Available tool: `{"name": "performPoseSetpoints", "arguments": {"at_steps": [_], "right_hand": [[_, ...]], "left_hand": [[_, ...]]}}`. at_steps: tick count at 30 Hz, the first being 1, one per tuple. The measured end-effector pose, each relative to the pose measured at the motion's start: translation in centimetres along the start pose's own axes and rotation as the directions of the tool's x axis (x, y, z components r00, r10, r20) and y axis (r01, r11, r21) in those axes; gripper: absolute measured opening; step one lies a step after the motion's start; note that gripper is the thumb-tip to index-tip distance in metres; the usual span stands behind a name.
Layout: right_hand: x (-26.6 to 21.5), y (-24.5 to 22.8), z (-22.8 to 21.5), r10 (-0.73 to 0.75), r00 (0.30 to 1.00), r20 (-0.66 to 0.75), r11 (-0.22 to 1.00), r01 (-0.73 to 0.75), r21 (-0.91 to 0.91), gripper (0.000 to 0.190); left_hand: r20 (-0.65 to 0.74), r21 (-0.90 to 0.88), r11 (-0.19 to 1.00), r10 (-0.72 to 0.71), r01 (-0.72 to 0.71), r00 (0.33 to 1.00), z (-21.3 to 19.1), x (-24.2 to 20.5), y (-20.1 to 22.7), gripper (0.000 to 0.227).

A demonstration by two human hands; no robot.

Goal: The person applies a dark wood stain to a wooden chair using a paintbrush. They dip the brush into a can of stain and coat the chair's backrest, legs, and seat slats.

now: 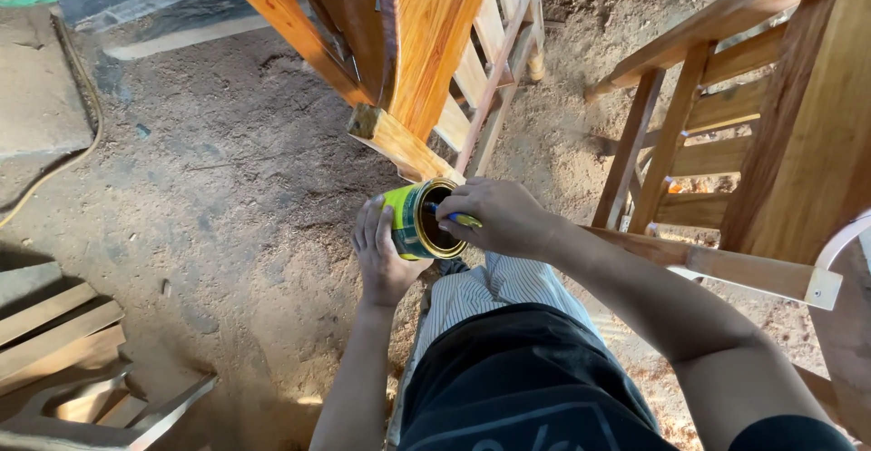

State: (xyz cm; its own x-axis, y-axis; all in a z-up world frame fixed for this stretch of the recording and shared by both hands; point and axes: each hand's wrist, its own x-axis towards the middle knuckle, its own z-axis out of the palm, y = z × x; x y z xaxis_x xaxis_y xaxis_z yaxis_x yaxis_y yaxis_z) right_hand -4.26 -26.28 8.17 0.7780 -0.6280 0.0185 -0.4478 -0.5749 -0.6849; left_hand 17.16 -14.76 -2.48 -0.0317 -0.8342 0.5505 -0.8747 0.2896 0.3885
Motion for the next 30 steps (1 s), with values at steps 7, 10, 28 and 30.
{"name": "performPoseSetpoints", "arguments": {"at_steps": [7,10,28,30], "right_hand": [[-0.3,0.1,0.2,0.020,0.999,-0.025,1.000,-0.020,0.001,0.016],[-0.5,-0.1,-0.1,0.025,0.998,-0.052,1.000,-0.025,-0.003,0.016],[-4.8,1.0,-4.0,0.160,0.933,-0.324,0.985,-0.130,0.111,0.015],[-6.3,4.3,-2.2,0.296,0.905,-0.304,0.943,-0.228,0.242,0.017]], "left_hand": [[0.036,-0.011,1.000,0.009,-0.008,0.999,0.3,-0.5,-0.3,0.111],[0.045,-0.011,1.000,-0.001,0.002,0.999,0.5,-0.6,-0.1,0.111],[-0.003,-0.056,0.998,0.018,-0.018,1.000,1.6,0.2,0.3,0.114],[-0.002,-0.059,0.998,0.034,-0.034,0.999,1.8,0.0,-0.1,0.120]]}}
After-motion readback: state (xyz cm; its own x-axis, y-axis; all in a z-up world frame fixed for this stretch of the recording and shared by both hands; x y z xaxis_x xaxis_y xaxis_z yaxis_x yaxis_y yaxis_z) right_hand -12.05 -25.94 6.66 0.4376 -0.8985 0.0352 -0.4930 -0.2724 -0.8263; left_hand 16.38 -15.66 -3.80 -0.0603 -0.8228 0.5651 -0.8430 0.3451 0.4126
